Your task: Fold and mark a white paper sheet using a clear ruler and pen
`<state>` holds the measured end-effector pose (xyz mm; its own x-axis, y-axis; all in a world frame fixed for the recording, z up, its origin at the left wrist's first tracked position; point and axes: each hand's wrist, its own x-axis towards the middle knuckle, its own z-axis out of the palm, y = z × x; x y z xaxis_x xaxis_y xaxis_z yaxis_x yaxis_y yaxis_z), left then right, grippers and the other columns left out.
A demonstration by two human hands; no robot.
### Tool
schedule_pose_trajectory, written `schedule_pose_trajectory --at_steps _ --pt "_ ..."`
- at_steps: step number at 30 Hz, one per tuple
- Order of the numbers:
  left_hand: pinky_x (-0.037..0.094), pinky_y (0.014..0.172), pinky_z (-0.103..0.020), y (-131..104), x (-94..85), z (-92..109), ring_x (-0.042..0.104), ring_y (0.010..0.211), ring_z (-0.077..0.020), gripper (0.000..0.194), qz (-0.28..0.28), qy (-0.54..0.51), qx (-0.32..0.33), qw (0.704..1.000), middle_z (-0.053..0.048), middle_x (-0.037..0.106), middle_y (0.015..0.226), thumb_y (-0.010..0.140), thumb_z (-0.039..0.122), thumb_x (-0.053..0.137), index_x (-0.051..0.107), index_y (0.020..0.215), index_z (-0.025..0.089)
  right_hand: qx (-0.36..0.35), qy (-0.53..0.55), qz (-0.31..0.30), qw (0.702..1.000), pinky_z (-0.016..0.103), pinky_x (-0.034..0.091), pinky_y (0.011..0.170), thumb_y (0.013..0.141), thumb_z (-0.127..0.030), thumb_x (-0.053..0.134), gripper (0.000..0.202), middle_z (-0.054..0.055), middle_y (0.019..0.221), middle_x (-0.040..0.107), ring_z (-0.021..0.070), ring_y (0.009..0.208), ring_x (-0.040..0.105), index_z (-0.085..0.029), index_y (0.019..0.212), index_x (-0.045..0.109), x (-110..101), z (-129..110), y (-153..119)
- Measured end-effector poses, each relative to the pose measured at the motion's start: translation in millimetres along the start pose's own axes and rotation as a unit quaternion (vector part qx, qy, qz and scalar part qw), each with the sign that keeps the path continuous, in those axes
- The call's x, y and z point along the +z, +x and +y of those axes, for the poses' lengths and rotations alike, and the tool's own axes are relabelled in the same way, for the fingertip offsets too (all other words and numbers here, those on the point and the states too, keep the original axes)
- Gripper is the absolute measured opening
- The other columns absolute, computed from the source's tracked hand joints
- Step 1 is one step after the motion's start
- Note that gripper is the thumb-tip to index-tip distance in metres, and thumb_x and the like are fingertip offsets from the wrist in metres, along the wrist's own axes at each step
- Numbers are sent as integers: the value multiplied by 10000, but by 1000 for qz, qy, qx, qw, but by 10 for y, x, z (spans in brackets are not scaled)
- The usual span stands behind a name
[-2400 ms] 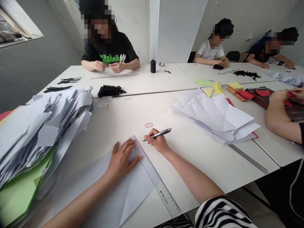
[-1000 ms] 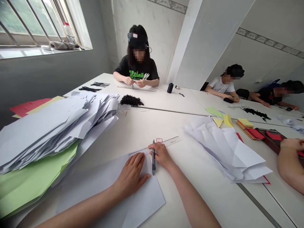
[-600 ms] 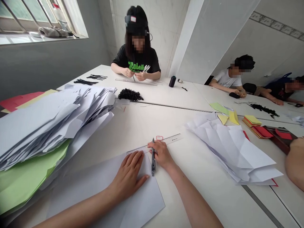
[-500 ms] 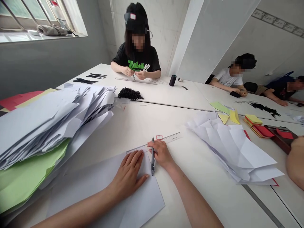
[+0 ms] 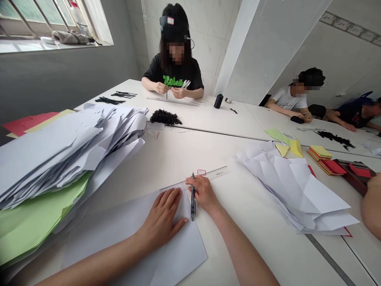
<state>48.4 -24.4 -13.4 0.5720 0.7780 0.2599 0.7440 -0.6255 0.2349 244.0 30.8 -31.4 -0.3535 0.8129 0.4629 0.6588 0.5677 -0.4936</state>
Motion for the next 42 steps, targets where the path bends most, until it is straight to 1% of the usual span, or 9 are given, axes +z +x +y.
schedule_pose_trajectory --at_steps 4,12,17,23,33,38,42 --pt "248 1038 -442 4 -12 5 325 1242 -287 639 -6 1 1 1000 -128 393 1348 807 482 450 350 1319 113 -2 -7 2 1000 380 400 923 802 -123 537 251 -5 1069 643 172 1039 556 -274 1000 565 -5 -5 2" --pt "246 1035 -445 8 -20 8 324 1245 -286 631 -10 -4 -3 1000 -123 391 1350 812 481 439 342 1325 128 0 1 -1 1000 403 407 911 808 -129 520 266 8 1068 641 190 1026 565 -283 1019 564 -13 -16 5" --pt "237 1040 -427 6 -39 19 324 1242 -283 633 -19 2 -7 1000 -127 390 1352 818 486 430 356 1315 101 -1 3 -6 1000 400 403 913 809 -124 520 270 11 1078 638 191 1034 559 -281 1025 563 -15 -23 7" --pt "242 1036 -443 7 -36 21 328 1240 -287 627 -9 0 -3 1000 -133 394 1345 816 481 438 356 1313 109 -6 5 1 1000 388 403 911 804 -108 521 275 4 1072 642 182 1032 562 -275 1019 563 -12 -27 5" --pt "255 1030 -451 12 -32 23 334 1238 -296 623 -12 -6 -6 1000 -140 396 1342 818 497 427 372 1304 110 -11 -5 2 1000 366 416 904 797 -106 528 283 -3 1059 649 167 1011 578 -274 1021 567 -14 -15 13" --pt "255 1027 -460 1 -25 21 330 1242 -298 623 -8 -8 -4 1000 -138 389 1347 818 490 430 352 1318 127 -12 -3 2 1000 379 420 901 806 -129 523 266 6 1062 648 179 1018 577 -278 1022 569 -10 -13 9" --pt "257 1029 -447 0 -33 23 337 1237 -291 619 -7 -11 -7 1000 -134 395 1343 821 501 419 369 1310 125 -5 2 -2 1000 391 407 914 815 -131 516 263 13 1076 643 184 1029 570 -277 1027 568 -7 -10 7"
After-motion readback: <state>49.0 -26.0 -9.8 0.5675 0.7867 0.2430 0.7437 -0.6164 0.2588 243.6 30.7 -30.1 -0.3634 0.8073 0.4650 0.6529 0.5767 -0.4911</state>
